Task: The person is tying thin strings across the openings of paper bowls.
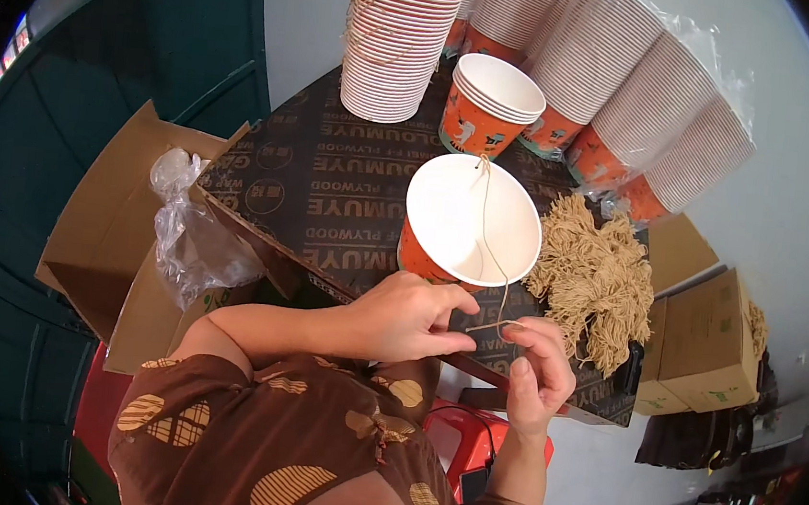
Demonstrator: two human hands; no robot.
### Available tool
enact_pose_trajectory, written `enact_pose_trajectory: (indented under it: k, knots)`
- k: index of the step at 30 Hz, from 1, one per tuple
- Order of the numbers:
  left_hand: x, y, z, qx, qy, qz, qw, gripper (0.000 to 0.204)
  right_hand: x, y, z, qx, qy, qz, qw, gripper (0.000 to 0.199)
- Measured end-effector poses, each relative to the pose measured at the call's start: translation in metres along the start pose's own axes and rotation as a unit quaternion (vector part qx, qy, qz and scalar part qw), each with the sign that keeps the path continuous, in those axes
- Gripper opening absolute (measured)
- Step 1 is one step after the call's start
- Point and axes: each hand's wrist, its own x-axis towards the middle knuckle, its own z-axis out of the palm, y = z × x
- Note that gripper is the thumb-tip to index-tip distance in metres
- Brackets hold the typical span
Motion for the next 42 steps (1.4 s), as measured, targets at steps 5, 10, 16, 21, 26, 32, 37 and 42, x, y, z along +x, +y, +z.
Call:
enact_pose_trajectory:
  k: [5, 10, 16, 21, 26, 32, 37, 42]
  knots:
    - [0.003, -0.010, 0.011, -0.085, -0.016, -0.008, 0.996, 0.020, -0.002, 0.002, 0.000, 0.014, -0.012, 0.014, 1.000, 0.026]
    - [0.001, -0.006, 0.002, 0.021, -0.005, 0.038, 0.999, 0.008, 0.000, 0.008, -0.002, -0.142, 0.036, -0.027, 0.989, 0.008]
    - [0.000, 0.000, -0.004, 0.078, -0.039, 0.090, 0.992, 0.008, -0.012, 0.003, 0.027, -0.011, 0.012, 0.124, 0.992, 0.017]
    - [0.002, 0.004, -0.008, 0.085, -0.019, 0.088, 0.992, 0.010, -0.021, 0.015, 0.034, 0.039, -0.034, 0.199, 0.979, 0.012]
    - [0.004, -0.001, -0.016, 0.072, 0.012, 0.105, 0.992, 0.007, -0.012, 0.011, 0.033, -0.029, -0.018, 0.135, 0.990, 0.005]
    - [0.009, -0.003, -0.064, 0.147, 0.094, 0.208, 0.963, 0.031, -0.001, -0.001, 0.003, -0.193, 0.140, 0.050, 0.970, 0.006]
    - [0.020, -0.013, -0.073, 0.223, 0.043, 0.183, 0.957, 0.031, 0.014, 0.002, -0.039, -0.059, 0.309, 0.041, 0.948, 0.009]
    - [0.024, -0.024, -0.061, 0.248, 0.019, 0.159, 0.956, 0.017, 0.021, 0.007, -0.032, -0.107, 0.352, 0.034, 0.929, 0.009]
